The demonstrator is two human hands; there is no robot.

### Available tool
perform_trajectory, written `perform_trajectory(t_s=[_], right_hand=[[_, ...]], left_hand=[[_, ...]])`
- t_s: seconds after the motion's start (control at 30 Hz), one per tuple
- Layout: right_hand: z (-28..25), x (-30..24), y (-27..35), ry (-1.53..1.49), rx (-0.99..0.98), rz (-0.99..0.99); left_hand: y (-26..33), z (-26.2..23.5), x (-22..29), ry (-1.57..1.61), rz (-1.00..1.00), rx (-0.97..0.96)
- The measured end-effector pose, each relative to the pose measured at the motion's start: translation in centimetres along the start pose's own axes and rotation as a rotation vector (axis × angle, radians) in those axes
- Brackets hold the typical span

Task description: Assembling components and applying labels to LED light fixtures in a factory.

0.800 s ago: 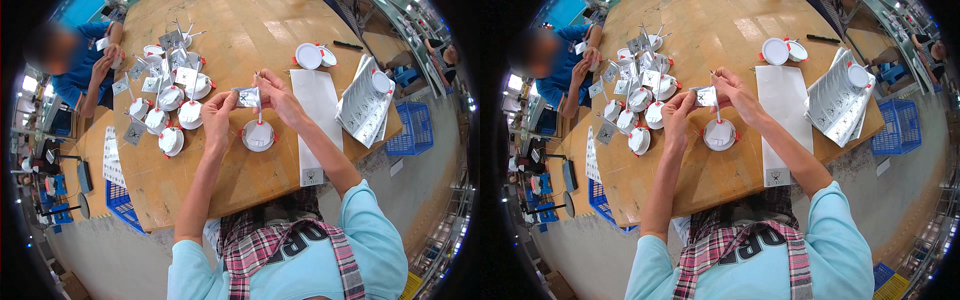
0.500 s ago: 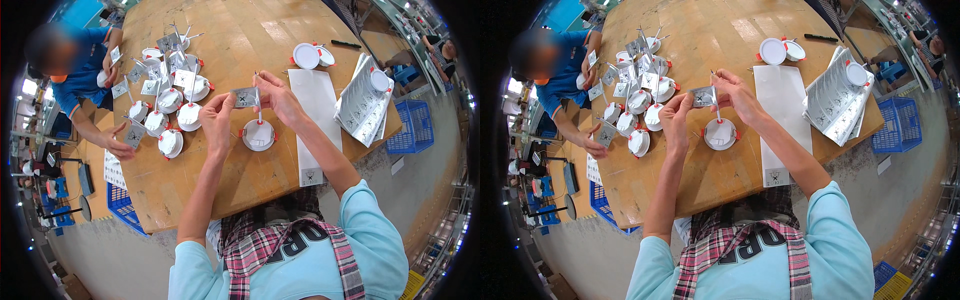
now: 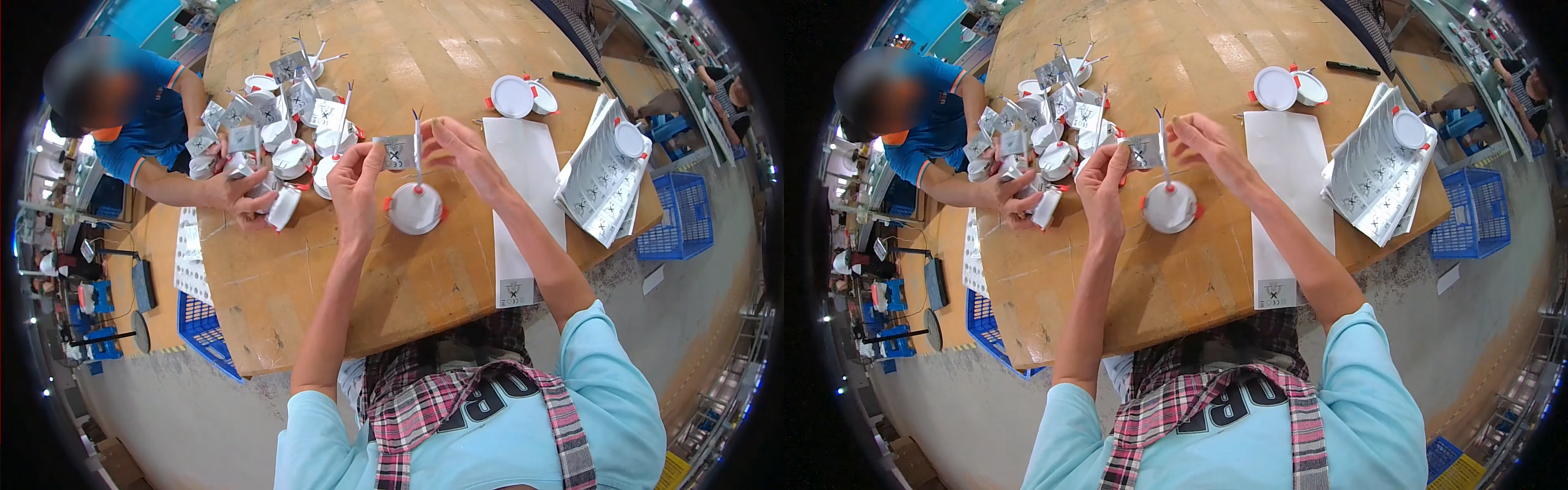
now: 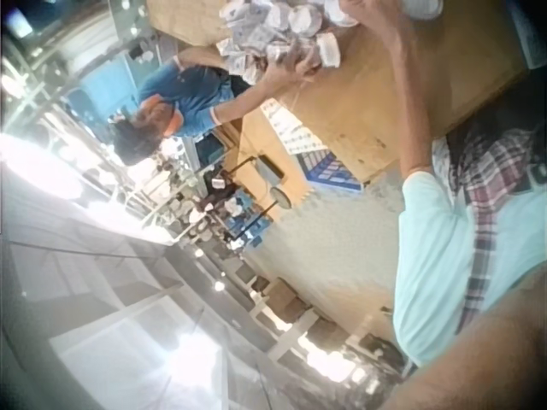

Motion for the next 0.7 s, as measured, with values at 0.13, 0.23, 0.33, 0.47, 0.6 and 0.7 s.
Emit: perform_trajectory(t_s=[0.13, 0.23, 0.33, 0.47, 0.6, 0.7], right_hand=[[0.6, 0.0, 0.2, 0.042, -0.107, 0.017], [0.4, 0.1, 0.2, 0.065, -0.073, 0.002], [-0.2, 0.4, 0.5, 0.038, 0.079, 0.030], [0.2, -0.1, 0.6, 0.151, 0.137, -0.080], [-0.3, -0.8, 0.2, -0.147, 0.031, -0.106], [-0.6, -1.5, 0.3, -0.029, -0.004, -0.173]], left_hand=[[-0.6, 0.4, -0.8, 0.103, -0.021, -0.149], [-0.3, 0.4, -1.0, 0.323, -0.117, -0.052], [1.4, 2.6, -1.0, -0.012, -0.063, -0.104], [1.4, 2.4, -3.5, -0.263, -0.169, -0.251], [1.1, 3.4, -2.4, 0.058, -0.229, -0.418], [1.5, 3.4, -2.0, 0.140, -0.364, -0.475]])
Point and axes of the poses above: each hand's wrist, its own y-axis away from the middle knuckle, its own z-axis out of the palm, x = y × z, the point moved 5 cm from there along -y, towards the middle knuckle, and after that the axes turned 4 degrees about y, right-handed, at the moved point
